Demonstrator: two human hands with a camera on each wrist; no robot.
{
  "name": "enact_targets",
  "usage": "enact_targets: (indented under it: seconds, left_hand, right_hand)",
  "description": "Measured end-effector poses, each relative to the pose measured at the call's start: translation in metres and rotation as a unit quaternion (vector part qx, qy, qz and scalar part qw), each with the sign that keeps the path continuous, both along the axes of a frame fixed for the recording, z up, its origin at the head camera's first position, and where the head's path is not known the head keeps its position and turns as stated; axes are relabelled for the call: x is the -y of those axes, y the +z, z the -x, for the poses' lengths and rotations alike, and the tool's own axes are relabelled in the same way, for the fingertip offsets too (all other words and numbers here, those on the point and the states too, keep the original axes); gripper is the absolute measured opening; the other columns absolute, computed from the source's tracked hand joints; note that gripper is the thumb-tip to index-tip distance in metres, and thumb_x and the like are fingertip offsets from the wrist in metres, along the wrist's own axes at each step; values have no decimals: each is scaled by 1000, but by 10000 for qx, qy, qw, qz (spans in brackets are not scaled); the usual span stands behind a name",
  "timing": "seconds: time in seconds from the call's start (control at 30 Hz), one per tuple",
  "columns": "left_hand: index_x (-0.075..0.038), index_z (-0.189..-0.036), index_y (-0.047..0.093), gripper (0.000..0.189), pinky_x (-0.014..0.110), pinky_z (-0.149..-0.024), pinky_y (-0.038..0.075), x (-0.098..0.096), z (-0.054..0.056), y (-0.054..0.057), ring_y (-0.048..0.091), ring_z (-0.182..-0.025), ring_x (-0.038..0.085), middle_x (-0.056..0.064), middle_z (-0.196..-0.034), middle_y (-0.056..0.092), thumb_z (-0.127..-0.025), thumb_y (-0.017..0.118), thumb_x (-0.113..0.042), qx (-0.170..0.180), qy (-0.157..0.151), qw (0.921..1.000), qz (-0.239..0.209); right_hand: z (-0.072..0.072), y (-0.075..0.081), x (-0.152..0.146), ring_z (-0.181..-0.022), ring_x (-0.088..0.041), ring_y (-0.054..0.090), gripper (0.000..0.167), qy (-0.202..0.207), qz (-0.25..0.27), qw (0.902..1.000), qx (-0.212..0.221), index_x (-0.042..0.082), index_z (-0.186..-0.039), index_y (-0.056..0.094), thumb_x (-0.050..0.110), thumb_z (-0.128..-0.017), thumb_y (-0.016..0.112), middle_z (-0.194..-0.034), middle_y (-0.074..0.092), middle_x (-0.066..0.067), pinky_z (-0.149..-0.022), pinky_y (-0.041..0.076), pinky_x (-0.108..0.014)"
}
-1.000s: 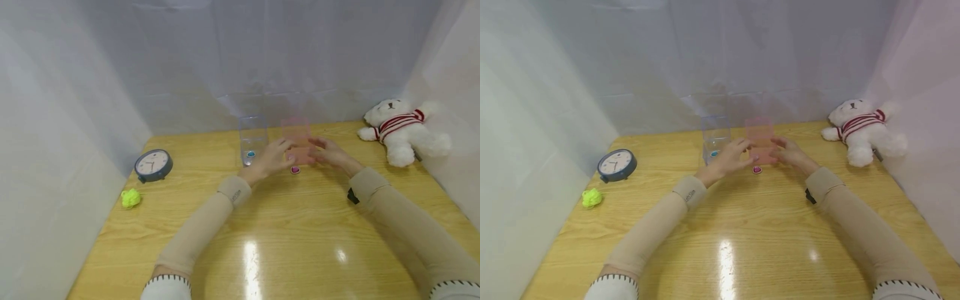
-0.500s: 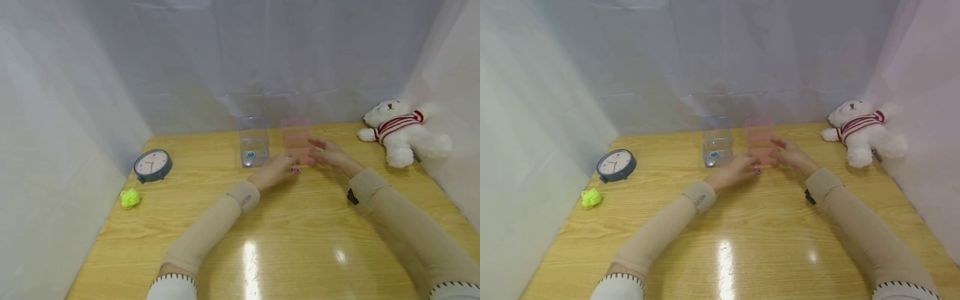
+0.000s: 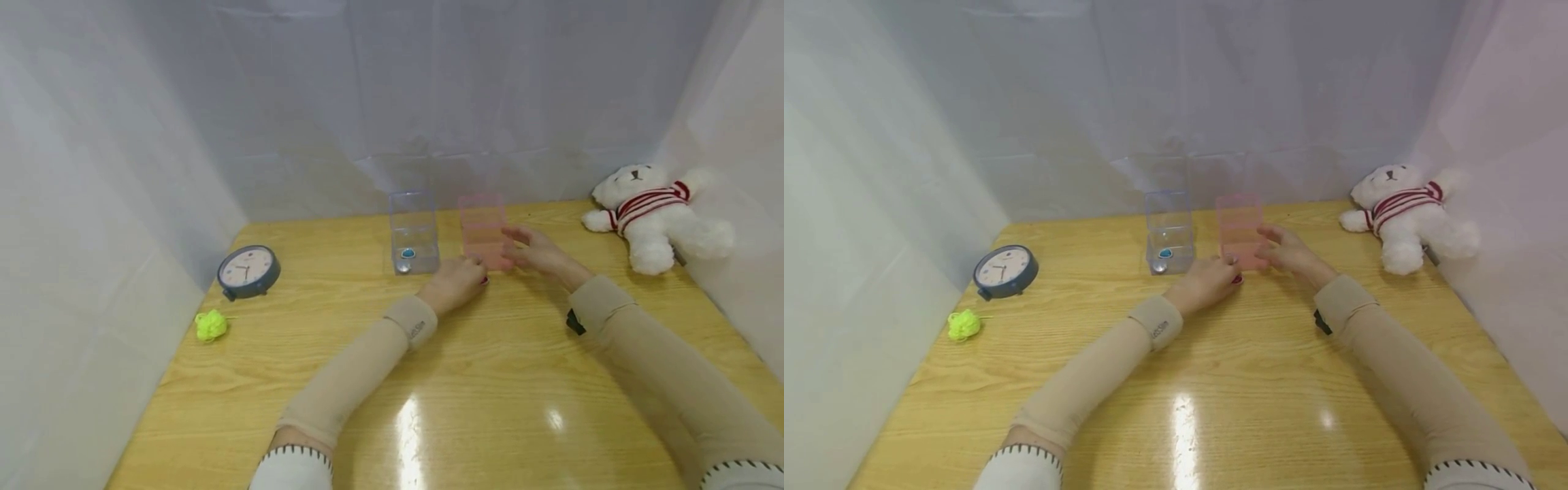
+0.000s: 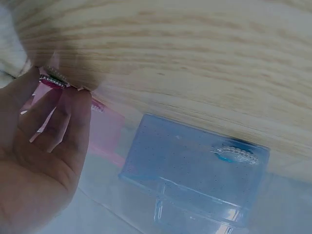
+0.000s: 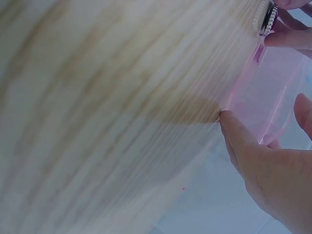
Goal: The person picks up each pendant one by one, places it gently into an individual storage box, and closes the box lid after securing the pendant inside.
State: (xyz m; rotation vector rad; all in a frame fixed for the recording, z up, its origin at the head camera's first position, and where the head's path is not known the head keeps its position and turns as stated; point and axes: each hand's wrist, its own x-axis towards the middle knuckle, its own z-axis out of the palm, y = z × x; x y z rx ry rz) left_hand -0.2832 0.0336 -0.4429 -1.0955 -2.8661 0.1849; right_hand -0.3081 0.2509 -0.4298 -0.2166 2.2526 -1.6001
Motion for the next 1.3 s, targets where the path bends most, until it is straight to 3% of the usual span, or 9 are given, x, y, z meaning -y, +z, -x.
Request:
enact_targets:
  seconds: [0.13,0.4,0.6,0.8,1.0,1.13,1.3]
  left_hand:
    - [-14,-122,72,28,27,-88,62,-1,-2,2,72,-103,17,2,-120,72,-110,55,-32,170,123,9998,-38]
    - [-13,-114,69,17,25,-86,58,-3,-6,8,65,-98,14,1,-112,65,-105,64,-27,1158,337,9908,-612]
    - [-12,-112,69,16,21,-81,54,-4,-7,8,60,-93,12,-1,-107,62,-105,66,-26,1460,413,9852,-794]
    - [-10,-106,74,15,19,-76,53,-3,-11,10,60,-87,11,-1,-106,60,-101,71,-24,1642,472,9798,-1035]
    - [-9,-108,70,13,17,-75,54,1,-13,15,62,-88,11,2,-108,62,-103,68,-21,1813,201,9732,-1401]
    - [-6,-116,67,17,18,-83,56,4,-6,28,64,-96,14,5,-113,67,-103,69,-17,1667,77,9659,-1982]
    - [-3,-121,66,30,21,-87,58,4,10,46,66,-102,19,10,-119,65,-101,72,-26,1337,180,9595,-2472]
  right_hand:
    - [0,0,0,-159,-43,28,73,9,-15,10000,16,4,-169,12,14,-110,54,-178,7,-21,-128,35,-60]
    - [-2,3,1,-161,-42,25,72,48,17,10000,22,4,-169,12,14,-110,53,-178,7,-20,-129,33,-61]
    - [-3,5,3,-161,-42,26,72,48,-11,10000,17,3,-168,12,14,-110,53,-178,9,-21,-127,35,-60]
    - [-3,4,3,-161,-44,25,73,55,-27,10000,-4,3,-168,11,14,-110,53,-178,7,-22,-129,33,-62]
    - [-1,2,1,-161,-44,25,74,78,-55,10000,20,4,-169,10,15,-110,54,-178,6,-21,-129,32,-64]
    - [-1,3,1,-161,-45,24,74,77,-73,9999,-7,4,-169,10,16,-110,54,-177,7,-23,-128,33,-65]
    - [-2,4,2,-161,-45,23,74,67,-83,9999,-9,3,-169,11,15,-110,54,-177,7,-23,-127,34,-64]
